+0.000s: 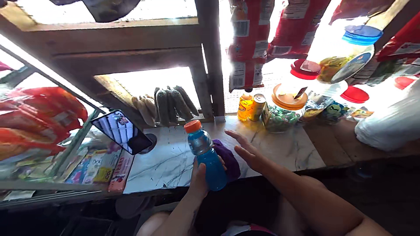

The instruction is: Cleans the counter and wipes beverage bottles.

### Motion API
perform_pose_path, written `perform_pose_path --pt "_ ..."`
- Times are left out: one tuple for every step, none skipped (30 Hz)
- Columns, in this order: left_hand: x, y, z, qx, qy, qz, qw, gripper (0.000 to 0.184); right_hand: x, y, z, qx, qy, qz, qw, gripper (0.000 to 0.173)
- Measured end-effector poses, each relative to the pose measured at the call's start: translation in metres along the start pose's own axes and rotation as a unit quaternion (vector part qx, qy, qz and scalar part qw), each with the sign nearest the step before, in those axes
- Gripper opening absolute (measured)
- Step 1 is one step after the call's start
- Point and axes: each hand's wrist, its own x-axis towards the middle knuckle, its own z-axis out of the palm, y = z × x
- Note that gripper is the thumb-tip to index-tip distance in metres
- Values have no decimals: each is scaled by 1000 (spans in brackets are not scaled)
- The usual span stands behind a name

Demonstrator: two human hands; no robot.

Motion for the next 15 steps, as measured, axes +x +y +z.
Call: perform_pose_path --pt "0 0 2 31 18 -1 999 91 -4 -1 0 -3 -1 -16 1000 73" --pt "1 -1 6 72 39 5 997 94 -9 -2 -1 -7 -3 -30 1000 72" --pt "1 -2 11 130 61 18 989 96 -13 -4 -1 -8 -5 -42 999 71" --pt "2 -3 16 195 78 35 977 97 -17 -6 -2 -8 -8 -52 999 71" --pt "3 -4 21 263 84 55 959 97 -21 -9 -3 -8 -14 -60 998 71" --pt "3 -4 25 338 80 72 935 95 -25 -11 -3 -4 -21 -63 998 73" --pt "3 -5 28 412 76 85 904 92 -30 -13 -1 7 -28 -61 998 77" --pt "5 -5 31 482 71 94 868 89 -34 -14 1 24 -33 -54 998 81" --pt "6 -6 35 539 64 107 833 86 -39 -14 4 43 -30 -49 997 86" --pt "8 -6 38 585 54 125 800 84 -42 -13 9 66 -23 -44 997 90" --pt "11 -7 42 624 45 150 765 82 -45 -14 13 89 -11 -34 995 93" --pt "12 -9 46 654 35 179 734 79 -47 -15 16 120 7 -19 993 91" --pt "13 -11 49 672 20 206 711 76 -47 -17 17 158 35 9 987 83" --pt "12 -13 53 676 -2 225 702 74 -45 -18 16 210 73 52 974 73" --pt "11 -16 55 668 -28 239 704 74 -41 -18 12 267 112 90 953 64"
